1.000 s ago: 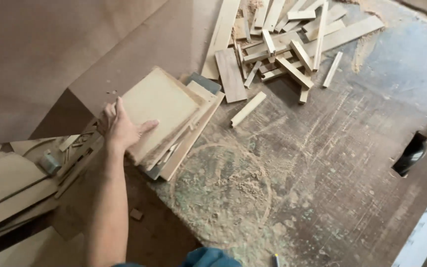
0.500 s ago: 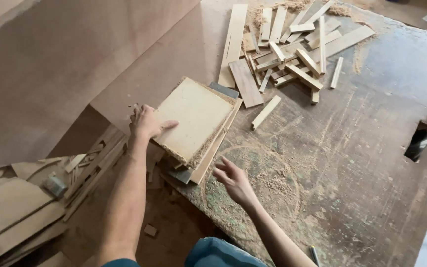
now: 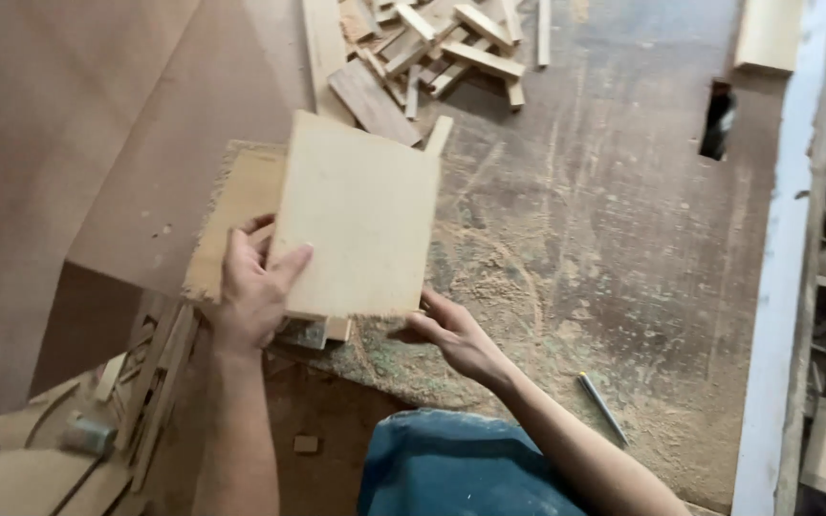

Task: Cutting small wooden boards to size using a table saw

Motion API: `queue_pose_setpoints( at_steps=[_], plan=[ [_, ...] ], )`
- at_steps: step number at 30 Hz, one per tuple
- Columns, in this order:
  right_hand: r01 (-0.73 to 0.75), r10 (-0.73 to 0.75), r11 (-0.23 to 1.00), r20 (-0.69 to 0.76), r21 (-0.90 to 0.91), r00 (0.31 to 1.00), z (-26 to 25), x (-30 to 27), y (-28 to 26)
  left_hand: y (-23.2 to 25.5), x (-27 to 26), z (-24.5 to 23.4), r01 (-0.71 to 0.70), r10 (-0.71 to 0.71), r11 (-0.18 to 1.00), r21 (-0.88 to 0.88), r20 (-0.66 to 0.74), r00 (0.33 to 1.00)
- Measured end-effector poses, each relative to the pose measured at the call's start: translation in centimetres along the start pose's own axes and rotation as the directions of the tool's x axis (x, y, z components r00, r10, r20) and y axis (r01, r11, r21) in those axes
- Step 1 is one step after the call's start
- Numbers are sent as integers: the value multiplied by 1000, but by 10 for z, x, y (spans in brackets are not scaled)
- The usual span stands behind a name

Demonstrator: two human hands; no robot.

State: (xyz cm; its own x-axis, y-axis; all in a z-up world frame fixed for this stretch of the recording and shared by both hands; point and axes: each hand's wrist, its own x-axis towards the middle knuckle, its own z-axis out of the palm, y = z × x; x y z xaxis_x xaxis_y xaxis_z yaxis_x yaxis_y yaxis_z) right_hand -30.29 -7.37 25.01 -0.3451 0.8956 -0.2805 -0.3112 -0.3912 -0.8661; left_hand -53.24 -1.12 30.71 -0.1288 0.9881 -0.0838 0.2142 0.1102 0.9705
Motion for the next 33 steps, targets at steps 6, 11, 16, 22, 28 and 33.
queue_pose_setpoints(
  at_steps=[6,11,16,22,28,33],
  plan=[
    [-76,37,992,-358,-96,933,-132,-68,89,-4,-26,106,-88,-49,778,622,201,978],
    [-80,13,991,-526,-105,850,-174,-142,105,-122,-16,135,-113,-66,652,749,205,977],
    [-39,-152,955,-597,-294,788,-205,-167,116,-67,-15,146,-139,1,592,794,171,985],
    [-34,-114,980,-691,-198,714,-236,-151,86,-23,-8,224,-2,-150,954,300,483,863],
    [355,-58,929,-906,105,419,-294,-135,94,-121,-14,359,199,-98,955,-222,396,913],
    [189,102,968,-949,164,298,-338,-144,95,-164,-28,448,64,-92,995,77,450,888]
  ],
)
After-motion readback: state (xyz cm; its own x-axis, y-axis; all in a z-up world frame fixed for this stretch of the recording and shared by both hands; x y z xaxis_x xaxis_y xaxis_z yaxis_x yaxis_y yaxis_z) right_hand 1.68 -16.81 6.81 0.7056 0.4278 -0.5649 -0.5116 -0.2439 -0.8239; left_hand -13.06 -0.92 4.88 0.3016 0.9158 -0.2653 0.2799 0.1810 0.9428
